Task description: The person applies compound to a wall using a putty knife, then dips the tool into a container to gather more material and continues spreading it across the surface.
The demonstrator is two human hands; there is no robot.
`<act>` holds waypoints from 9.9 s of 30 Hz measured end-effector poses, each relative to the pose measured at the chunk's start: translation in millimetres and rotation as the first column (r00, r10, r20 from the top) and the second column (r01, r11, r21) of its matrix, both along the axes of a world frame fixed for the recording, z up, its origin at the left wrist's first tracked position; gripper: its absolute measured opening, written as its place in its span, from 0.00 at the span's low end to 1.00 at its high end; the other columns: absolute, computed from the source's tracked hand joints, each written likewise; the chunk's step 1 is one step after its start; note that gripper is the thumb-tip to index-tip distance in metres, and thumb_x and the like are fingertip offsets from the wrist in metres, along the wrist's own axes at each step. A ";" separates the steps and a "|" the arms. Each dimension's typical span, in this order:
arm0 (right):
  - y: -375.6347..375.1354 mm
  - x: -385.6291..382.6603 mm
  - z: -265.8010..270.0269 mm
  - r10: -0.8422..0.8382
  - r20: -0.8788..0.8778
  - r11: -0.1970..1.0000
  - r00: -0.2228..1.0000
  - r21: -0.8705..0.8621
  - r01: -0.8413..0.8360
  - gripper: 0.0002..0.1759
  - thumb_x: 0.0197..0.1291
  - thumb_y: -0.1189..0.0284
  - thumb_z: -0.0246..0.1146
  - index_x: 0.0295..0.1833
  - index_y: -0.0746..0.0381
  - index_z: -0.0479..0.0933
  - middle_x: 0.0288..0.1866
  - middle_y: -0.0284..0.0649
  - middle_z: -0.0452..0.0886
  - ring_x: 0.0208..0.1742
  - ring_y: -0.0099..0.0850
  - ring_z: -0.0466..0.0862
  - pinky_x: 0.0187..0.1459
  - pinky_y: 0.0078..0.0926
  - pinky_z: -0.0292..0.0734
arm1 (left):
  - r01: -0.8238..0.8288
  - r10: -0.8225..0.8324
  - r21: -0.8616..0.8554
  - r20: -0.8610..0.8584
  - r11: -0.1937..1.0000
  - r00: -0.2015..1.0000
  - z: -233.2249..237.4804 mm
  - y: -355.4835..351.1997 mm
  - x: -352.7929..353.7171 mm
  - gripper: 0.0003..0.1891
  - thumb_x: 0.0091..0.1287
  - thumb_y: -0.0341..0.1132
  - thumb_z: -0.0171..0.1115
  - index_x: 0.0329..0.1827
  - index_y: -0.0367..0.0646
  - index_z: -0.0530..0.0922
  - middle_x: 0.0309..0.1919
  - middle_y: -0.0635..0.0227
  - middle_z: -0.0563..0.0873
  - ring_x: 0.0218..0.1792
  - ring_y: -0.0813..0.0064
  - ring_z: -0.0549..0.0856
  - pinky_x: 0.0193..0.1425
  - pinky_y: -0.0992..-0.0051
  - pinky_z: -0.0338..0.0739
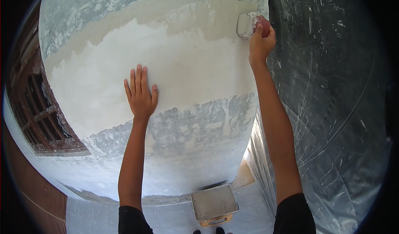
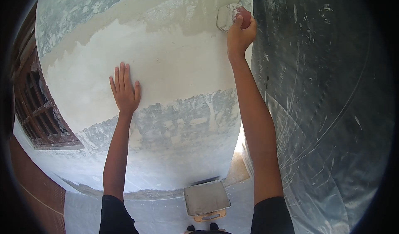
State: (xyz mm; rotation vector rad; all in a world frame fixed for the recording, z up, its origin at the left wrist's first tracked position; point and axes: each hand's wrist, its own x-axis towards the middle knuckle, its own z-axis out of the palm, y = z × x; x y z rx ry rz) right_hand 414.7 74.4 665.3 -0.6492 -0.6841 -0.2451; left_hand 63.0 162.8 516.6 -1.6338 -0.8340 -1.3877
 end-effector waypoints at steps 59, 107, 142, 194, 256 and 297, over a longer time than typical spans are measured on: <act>-3.2 -12.6 -14.9 -0.088 0.204 0.992 0.975 -0.071 0.104 0.19 0.73 0.71 0.62 0.64 0.69 0.78 0.60 0.48 0.85 0.60 0.38 0.85 0.64 0.34 0.77 | 0.008 -0.008 -0.030 0.018 1.000 1.000 -6.3 2.2 -1.0 0.32 0.78 0.44 0.51 0.84 0.48 0.65 0.84 0.67 0.66 0.85 0.62 0.60 0.88 0.50 0.44; 5.4 24.4 10.2 -0.109 0.343 0.991 0.933 -0.038 0.129 0.18 0.73 0.70 0.64 0.62 0.69 0.79 0.56 0.44 0.85 0.57 0.34 0.85 0.61 0.34 0.78 | -0.008 0.009 -0.015 0.047 1.000 0.999 -5.6 -2.8 0.6 0.30 0.76 0.43 0.55 0.81 0.49 0.71 0.82 0.69 0.71 0.84 0.64 0.65 0.87 0.51 0.50; -3.0 49.6 -54.6 0.213 -0.275 0.967 0.937 0.198 -0.162 0.17 0.75 0.75 0.65 0.65 0.67 0.76 0.61 0.40 0.84 0.57 0.28 0.85 0.59 0.27 0.80 | 0.031 -0.031 -0.015 0.011 0.999 0.999 -5.9 -0.8 -1.9 0.32 0.77 0.42 0.54 0.84 0.47 0.65 0.84 0.66 0.67 0.85 0.63 0.61 0.88 0.50 0.46; -252.7 -48.3 -882.9 0.744 0.257 0.083 0.616 -0.951 0.297 0.13 0.73 0.78 0.60 0.59 0.61 0.82 0.46 0.45 0.87 0.45 0.45 0.83 0.49 0.44 0.75 | 0.436 0.109 -0.874 0.422 -0.214 0.900 -750.8 -319.1 -66.1 0.26 0.82 0.37 0.55 0.78 0.34 0.67 0.73 0.45 0.75 0.75 0.49 0.74 0.80 0.58 0.67; -201.2 -22.9 -875.0 0.873 -0.108 -0.268 0.476 -0.921 0.282 0.13 0.72 0.80 0.57 0.55 0.69 0.84 0.47 0.52 0.88 0.49 0.48 0.85 0.54 0.45 0.79 | 0.530 0.244 -0.795 0.473 -0.296 0.846 -799.1 -366.3 -61.8 0.27 0.83 0.38 0.54 0.79 0.34 0.67 0.74 0.46 0.76 0.75 0.53 0.75 0.80 0.59 0.66; -139.6 -77.8 -449.5 0.754 -0.512 0.114 0.411 -0.515 -0.850 0.18 0.79 0.69 0.62 0.68 0.65 0.75 0.49 0.33 0.87 0.39 0.19 0.86 0.36 0.20 0.82 | 0.722 -0.352 -0.624 0.631 0.298 0.691 -368.4 -143.9 -60.3 0.20 0.81 0.33 0.54 0.72 0.35 0.74 0.68 0.49 0.81 0.71 0.53 0.79 0.77 0.58 0.70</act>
